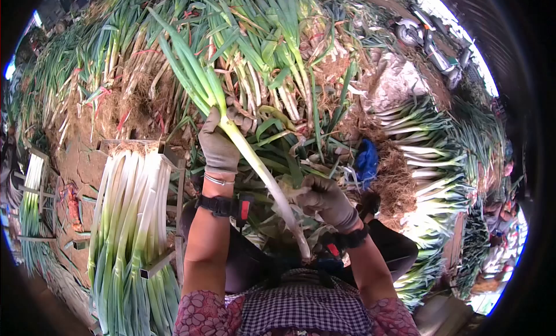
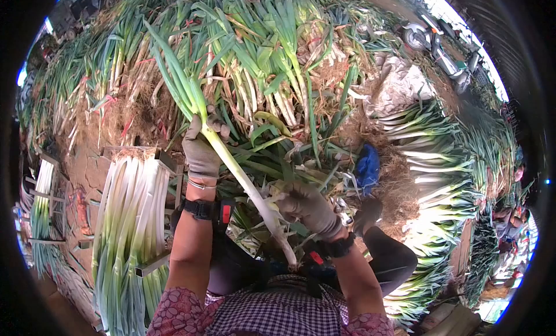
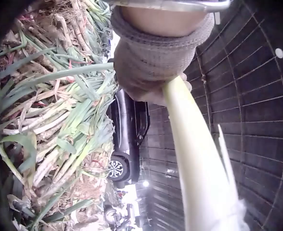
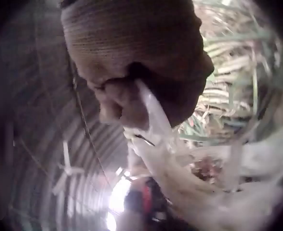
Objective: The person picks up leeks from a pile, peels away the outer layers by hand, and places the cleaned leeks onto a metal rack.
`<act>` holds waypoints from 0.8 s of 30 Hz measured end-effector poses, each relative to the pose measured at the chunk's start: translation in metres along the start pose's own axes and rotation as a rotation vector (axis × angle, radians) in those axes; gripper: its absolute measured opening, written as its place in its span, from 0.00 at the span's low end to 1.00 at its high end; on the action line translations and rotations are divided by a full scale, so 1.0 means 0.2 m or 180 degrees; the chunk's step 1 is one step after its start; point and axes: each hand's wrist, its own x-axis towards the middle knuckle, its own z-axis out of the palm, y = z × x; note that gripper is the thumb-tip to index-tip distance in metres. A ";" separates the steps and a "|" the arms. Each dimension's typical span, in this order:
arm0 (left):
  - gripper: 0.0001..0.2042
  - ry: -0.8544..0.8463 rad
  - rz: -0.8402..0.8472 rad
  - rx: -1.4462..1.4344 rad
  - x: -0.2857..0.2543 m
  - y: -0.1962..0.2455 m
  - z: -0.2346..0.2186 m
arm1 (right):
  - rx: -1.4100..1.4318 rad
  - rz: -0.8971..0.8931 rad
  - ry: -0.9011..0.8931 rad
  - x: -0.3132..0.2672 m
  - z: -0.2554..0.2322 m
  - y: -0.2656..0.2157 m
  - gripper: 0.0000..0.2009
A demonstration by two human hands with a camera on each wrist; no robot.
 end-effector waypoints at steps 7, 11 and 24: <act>0.14 0.0651 0.0230 0.0564 -0.02 -0.08 0.05 | -0.4570 -0.2050 0.1784 0.31 0.24 0.02 0.16; 0.12 0.0829 0.0333 0.0624 0.00 -0.05 0.02 | -0.1065 -0.1004 0.1520 0.31 0.16 0.13 0.13; 0.11 0.0619 0.0269 0.0505 0.01 -0.01 0.01 | -0.2297 0.0858 0.0179 0.03 0.06 0.08 0.28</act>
